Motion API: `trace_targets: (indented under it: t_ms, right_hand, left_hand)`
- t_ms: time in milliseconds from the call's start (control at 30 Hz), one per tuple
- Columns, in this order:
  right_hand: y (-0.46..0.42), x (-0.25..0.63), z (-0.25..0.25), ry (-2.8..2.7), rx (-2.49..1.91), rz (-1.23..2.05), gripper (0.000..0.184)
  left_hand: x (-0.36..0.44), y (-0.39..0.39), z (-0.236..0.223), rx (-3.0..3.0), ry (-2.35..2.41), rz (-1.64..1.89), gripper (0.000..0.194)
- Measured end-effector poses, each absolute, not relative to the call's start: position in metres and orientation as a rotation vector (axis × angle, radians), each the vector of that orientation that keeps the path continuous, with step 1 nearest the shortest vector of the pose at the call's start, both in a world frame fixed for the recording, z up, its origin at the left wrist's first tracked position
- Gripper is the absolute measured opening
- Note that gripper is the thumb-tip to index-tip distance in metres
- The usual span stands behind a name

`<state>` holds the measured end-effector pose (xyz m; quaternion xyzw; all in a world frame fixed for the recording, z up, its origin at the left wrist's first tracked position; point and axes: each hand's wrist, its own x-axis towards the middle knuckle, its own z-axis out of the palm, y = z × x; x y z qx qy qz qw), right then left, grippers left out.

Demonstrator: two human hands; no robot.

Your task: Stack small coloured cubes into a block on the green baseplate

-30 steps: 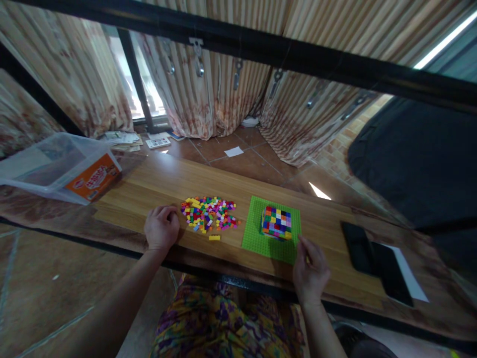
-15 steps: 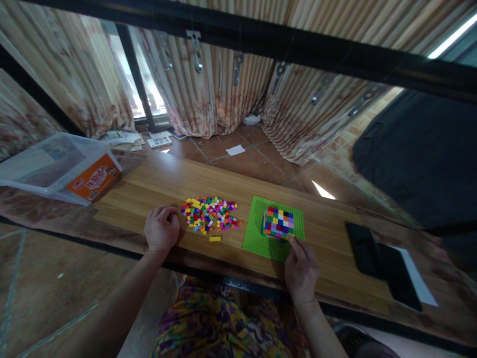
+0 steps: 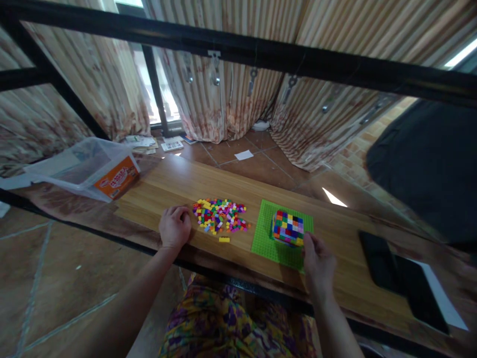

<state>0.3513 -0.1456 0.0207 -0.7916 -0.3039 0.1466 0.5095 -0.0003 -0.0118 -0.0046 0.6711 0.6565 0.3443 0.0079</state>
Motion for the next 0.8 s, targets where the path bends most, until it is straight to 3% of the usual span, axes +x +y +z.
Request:
trace_targets:
  t_ms: [267, 433, 567, 700, 800]
  right_hand:
    - [-0.135, 0.349, 0.005, -0.403, -1.653, 0.567, 0.053]
    - [-0.137, 0.359, 0.005, -0.478, -1.623, 0.658, 0.046]
    - [-0.143, 0.359, 0.016, -0.547, -1.753, 0.495, 0.045]
    - [-0.148, 0.328, 0.037, -0.838, -1.934, 0.019, 0.043]
    - [-0.143, 0.283, 0.042, -1.287, -1.747, 0.169, 0.032]
  left_hand:
    - [0.001, -0.015, -0.007, 2.058, 2.061, 1.068, 0.022]
    - [0.002, -0.016, -0.007, 2.057, 2.04, 1.09, 0.021]
    - [0.002, -0.016, -0.007, 2.068, 2.013, 1.106, 0.02]
    - [0.003, -0.017, -0.005, 2.072, 1.999, 1.131, 0.019]
    - [0.004, -0.018, -0.004, 2.071, 1.996, 1.134, 0.018]
